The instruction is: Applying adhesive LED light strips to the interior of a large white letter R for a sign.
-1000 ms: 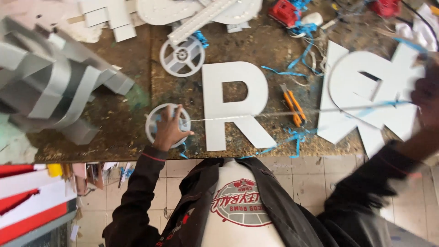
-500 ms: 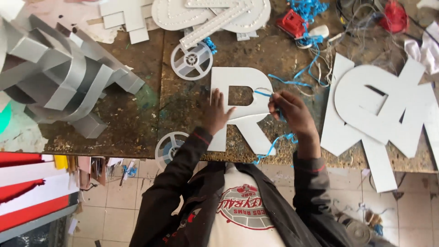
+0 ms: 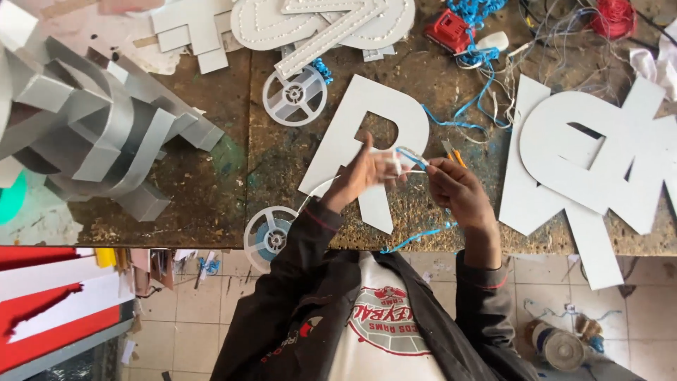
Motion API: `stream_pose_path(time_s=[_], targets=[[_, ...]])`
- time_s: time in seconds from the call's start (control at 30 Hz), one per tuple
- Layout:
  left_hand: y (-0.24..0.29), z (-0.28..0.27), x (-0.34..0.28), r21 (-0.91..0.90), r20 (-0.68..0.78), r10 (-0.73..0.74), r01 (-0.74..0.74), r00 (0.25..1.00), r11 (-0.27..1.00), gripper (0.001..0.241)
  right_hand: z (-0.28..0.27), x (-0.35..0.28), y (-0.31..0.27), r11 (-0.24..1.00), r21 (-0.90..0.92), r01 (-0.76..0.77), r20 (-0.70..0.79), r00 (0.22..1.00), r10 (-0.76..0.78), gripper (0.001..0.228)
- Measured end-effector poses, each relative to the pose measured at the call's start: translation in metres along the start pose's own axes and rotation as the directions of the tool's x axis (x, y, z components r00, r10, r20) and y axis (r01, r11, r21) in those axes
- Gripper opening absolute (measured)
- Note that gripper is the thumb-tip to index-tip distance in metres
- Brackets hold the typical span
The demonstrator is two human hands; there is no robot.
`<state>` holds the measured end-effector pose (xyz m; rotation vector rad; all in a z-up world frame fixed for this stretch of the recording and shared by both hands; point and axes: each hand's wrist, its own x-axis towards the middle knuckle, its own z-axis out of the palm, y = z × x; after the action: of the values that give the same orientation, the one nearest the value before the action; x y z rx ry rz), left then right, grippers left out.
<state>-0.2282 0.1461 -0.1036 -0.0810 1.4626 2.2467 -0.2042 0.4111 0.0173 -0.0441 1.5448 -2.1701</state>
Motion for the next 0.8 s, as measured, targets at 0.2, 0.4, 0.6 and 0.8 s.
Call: stream_pose_path(time_s=[0.2, 0.4, 0.6, 0.8], targets=[[-0.009, -0.006, -0.028, -0.165, 0.197, -0.085, 0.118, 0.977, 0.979, 0.064, -0.008, -0.011, 0.011, 0.999, -0.001, -0.053, -0.015, 0.998, 0.053, 0.018], [0.007, -0.044, -0.058, 0.025, -0.065, 0.078, -0.076, 0.995, 0.997, 0.044, -0.017, -0.009, 0.004, 0.956, -0.281, -0.079, -0.057, 0.996, 0.066, 0.026], [0.025, -0.026, -0.085, 0.884, -0.124, 0.379, -0.071, 0.917, 0.461, 0.017, -0.013, 0.015, -0.005, 0.51, -0.839, -0.191, -0.153, 0.982, 0.115, 0.048], [0.045, 0.013, -0.084, 0.741, -0.015, 0.221, -0.137, 0.975, 0.657, 0.038, 0.055, 0.067, -0.011, 0.728, -0.685, 0.039, 0.342, 0.899, 0.274, 0.046]])
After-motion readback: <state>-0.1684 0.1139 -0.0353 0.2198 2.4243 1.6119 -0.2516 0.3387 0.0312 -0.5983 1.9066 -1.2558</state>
